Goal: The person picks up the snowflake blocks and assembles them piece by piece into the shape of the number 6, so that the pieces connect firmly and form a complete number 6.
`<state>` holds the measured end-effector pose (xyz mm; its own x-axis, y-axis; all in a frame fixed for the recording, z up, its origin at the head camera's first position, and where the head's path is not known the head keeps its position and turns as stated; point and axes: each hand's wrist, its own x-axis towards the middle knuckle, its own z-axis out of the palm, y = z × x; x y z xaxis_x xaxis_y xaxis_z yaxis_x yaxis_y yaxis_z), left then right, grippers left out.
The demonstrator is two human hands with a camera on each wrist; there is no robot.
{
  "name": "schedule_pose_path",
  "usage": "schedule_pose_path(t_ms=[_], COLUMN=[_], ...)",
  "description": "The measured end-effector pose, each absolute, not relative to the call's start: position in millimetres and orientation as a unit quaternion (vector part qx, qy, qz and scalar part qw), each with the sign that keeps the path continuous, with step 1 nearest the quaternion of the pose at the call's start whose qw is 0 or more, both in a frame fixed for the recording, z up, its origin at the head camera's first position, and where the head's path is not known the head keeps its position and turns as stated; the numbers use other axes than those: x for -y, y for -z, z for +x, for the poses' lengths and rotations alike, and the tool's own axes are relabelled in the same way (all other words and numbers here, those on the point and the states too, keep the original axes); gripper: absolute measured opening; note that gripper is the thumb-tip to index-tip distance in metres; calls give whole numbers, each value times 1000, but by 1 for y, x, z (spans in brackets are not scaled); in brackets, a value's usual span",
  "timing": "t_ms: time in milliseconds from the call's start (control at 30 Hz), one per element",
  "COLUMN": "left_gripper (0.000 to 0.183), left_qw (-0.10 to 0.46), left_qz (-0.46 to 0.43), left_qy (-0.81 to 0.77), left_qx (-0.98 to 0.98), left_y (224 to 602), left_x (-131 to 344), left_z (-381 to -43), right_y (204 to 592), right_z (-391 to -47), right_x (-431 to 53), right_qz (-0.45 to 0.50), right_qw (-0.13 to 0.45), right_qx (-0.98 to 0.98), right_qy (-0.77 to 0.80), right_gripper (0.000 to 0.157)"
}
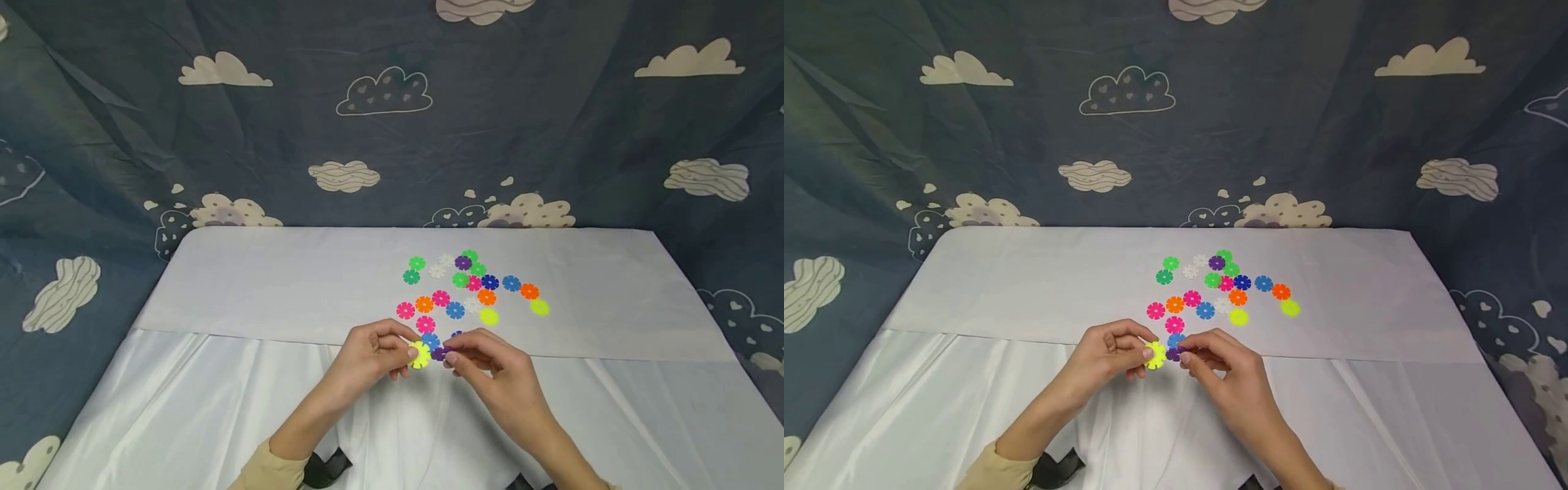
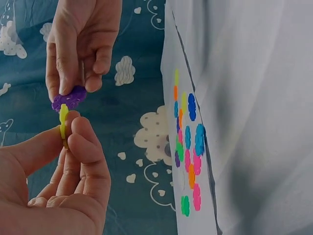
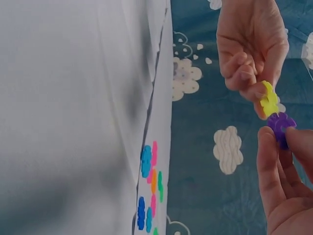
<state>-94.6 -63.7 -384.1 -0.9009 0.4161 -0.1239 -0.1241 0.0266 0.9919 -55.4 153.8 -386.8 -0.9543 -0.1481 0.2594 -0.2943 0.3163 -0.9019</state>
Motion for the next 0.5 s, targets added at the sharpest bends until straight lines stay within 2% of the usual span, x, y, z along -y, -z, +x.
schedule_pose_path(t_ms=[300, 500], left_gripper=[17, 18], left_qw=[202, 217], left_qz=[118, 127], left_qy=[-693, -704], left_qx=[-682, -664], left_y=[384, 387], left_x=[64, 64], left_z=[-93, -93], right_y=[391, 393], right_z=[-56, -55], right_x=[-154, -150], right_qz=[144, 188], right_qw=[65, 82], right_qx=[786, 784], right_qy=[-598, -585], right_gripper=[22, 23])
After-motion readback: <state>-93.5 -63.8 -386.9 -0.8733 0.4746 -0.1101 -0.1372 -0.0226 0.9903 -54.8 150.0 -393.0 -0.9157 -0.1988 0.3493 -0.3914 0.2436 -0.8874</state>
